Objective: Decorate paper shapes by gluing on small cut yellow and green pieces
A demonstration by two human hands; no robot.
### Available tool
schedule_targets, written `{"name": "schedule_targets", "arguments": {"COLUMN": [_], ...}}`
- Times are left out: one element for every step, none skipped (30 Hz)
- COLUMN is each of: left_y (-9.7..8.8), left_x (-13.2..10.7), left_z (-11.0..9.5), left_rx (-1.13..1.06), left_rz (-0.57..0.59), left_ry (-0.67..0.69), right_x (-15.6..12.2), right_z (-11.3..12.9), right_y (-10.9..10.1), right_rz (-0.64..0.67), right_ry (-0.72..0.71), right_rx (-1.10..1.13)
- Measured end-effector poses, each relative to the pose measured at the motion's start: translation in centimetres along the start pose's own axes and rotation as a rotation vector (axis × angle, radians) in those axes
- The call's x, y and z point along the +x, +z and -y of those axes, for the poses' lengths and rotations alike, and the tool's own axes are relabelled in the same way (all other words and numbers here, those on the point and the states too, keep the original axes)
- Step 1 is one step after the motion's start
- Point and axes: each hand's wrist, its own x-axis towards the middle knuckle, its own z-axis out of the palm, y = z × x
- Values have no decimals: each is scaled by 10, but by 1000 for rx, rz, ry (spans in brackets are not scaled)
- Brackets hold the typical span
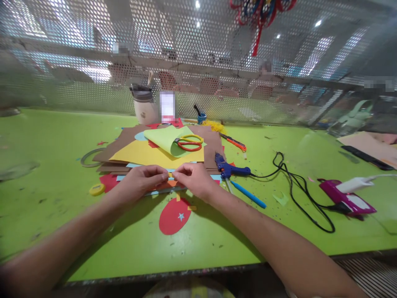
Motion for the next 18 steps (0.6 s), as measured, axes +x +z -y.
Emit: {"name": "schedule_targets", "arguments": {"left_y": [1, 1, 1, 1, 0, -1, -2, -4, -6, -8, -10, -11, -11, -11, -10, -9, -7, -5], "left_x": [-1, -1, -2, -2, -2, -2, -1, -1, 0, 1, 1, 2, 2, 2, 1, 1, 1, 0], "left_z": [-1, -2, -3, -4, -5, -6, -7, -8, -9, -10, -10, -10, -10, -9, -8, -7, -7, -6], "left_rx": [5, 9, 11, 11, 9, 4, -2, -11, -22, -32, -41, -48, -52, -54, -55, -55, -53, -50], "left_rz": [-2, -5, -8, -14, -22, -33, -46, -60, -73, -82, -87, -87, -80, -68, -53, -35, -17, -1], "left_ry": [1, 3, 5, 9, 14, 20, 27, 33, 39, 42, 41, 35, 25, 12, -1, -13, -21, -27], "right_x": [0, 0, 0, 0, 0, 0, 1, 1, 1, 1, 1, 1, 1, 1, 1, 1, 1, 1], "right_z": [0, 0, 0, -1, -1, -2, -2, -3, -3, -3, -3, -2, -2, -2, -1, -2, -2, -3], "right_y": [1, 1, 2, 2, 2, 2, 1, 1, 1, 1, 1, 1, 1, 2, 2, 2, 3, 4], "right_rz": [2, 2, 1, 0, -2, -6, -9, -14, -19, -24, -27, -29, -30, -29, -27, -24, -22, -19], "right_ry": [2, 5, 7, 8, 10, 12, 15, 18, 21, 22, 22, 20, 18, 15, 14, 13, 13, 14], "right_rx": [-7, -12, -14, -13, -11, -7, -3, 4, 12, 22, 33, 44, 56, 67, 77, 86, 95, 102]}}
